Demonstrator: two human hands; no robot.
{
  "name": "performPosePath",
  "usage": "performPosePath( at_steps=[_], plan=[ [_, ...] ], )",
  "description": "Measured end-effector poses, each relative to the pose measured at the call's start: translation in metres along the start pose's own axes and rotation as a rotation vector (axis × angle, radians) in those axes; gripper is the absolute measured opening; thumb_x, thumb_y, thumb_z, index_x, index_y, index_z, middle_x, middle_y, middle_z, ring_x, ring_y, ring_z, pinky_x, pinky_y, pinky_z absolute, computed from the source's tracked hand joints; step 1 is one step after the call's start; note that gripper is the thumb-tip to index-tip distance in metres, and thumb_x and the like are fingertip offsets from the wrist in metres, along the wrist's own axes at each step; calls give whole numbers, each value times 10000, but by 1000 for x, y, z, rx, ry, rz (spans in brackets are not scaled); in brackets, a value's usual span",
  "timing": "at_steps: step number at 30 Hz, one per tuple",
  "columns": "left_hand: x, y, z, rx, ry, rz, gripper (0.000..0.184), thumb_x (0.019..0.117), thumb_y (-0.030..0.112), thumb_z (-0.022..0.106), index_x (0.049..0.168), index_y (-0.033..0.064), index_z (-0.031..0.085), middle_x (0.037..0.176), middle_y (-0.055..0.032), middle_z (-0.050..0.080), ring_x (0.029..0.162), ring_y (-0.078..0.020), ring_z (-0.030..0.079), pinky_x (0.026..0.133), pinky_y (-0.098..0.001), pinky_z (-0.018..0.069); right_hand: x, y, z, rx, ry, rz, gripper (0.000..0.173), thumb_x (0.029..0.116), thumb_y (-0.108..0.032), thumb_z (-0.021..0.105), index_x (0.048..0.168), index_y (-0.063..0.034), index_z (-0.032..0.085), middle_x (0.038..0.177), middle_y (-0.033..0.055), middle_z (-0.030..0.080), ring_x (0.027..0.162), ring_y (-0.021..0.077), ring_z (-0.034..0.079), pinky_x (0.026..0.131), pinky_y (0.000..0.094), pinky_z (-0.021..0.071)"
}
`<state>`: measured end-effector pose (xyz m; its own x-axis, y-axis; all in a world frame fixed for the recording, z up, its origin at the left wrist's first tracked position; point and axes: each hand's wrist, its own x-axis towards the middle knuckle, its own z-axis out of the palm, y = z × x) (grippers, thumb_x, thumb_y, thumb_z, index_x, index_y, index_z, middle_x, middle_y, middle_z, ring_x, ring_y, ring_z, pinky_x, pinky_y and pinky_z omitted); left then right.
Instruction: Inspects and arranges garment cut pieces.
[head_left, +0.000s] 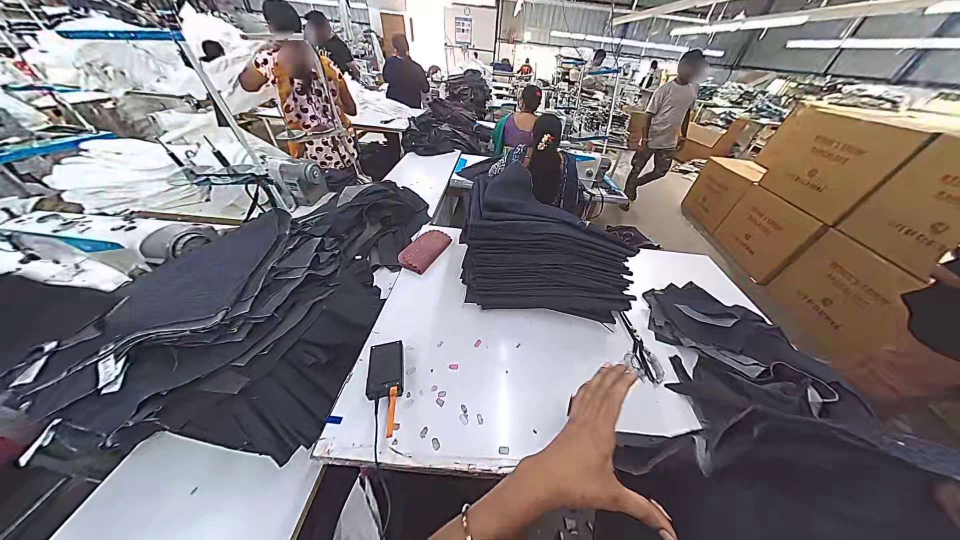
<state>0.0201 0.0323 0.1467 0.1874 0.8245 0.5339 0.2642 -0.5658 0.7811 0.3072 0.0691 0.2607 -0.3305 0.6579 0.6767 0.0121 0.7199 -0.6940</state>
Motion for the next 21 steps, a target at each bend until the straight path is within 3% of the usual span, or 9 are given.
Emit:
performPosePath(
  at_steps=[2,3,5,7,8,10,13,17,21],
  plan=[
    [11,2,11,-29,-109,-24,1311,596,439,945,1583,-62,242,1617,-243,336,1522,-404,270,1220,-656,150,8,-7,4,130,-151,57,241,1017,-70,531,1110,-180,724,1109,-118,739,1068,-31,655,985,186,509],
    [15,-1,15,-107,-139,-17,1163,631,329,951,1540,-65,340,1509,-225,496,1438,-361,426,1206,-628,228,12,-25,30,135,48,181,222,911,16,585,842,-137,731,853,-91,763,847,-37,696,847,164,564],
    [21,-8,16,-304,-197,-45,632,713,117,906,1242,-92,629,1117,-179,722,1073,-206,683,1000,-424,512,21,-19,11,76,-236,65,189,1002,-110,569,969,-127,755,941,-111,751,902,-70,670,860,152,548],
    [20,-12,10,-440,-290,-137,302,759,58,861,979,-77,702,862,-97,730,814,-68,679,782,-272,558,23,-29,2,-14,-173,8,196,1009,-192,575,1018,-223,769,1003,-178,750,944,-85,663,869,150,540],
    [18,-13,3,-462,-328,-197,267,768,62,857,951,-62,708,837,-72,730,785,-46,672,761,-259,558,22,-35,0,-72,-115,14,196,1015,-234,580,1053,-292,763,1043,-229,736,983,-107,652,901,133,529],
    [11,-20,-14,-428,-347,-259,257,772,109,867,904,-19,688,788,-16,697,737,-16,633,708,-233,528,10,-18,-19,-102,-11,48,165,1005,-267,630,1116,-329,736,1106,-213,725,1040,-58,657,952,187,531],
    [7,-27,-44,-317,-382,-301,277,803,164,861,889,-13,666,779,-9,636,719,-23,574,670,-223,478,-7,13,-34,-37,77,91,205,974,-225,694,1176,-216,721,1170,-87,736,1099,62,677,1006,295,537],
    [7,-25,-74,-257,-402,-347,217,827,156,838,852,12,678,712,38,625,654,19,549,620,-196,454,2,-9,-1,13,195,295,188,941,-179,713,1081,-303,702,1045,-217,745,1003,-68,678,952,167,544],
    [2,-30,-99,-202,-362,-380,196,827,153,828,807,32,675,677,74,598,621,40,519,598,-172,432,7,5,8,34,254,288,163,919,-217,733,1057,-299,705,1007,-208,748,958,-59,688,899,165,569]
  ],
)
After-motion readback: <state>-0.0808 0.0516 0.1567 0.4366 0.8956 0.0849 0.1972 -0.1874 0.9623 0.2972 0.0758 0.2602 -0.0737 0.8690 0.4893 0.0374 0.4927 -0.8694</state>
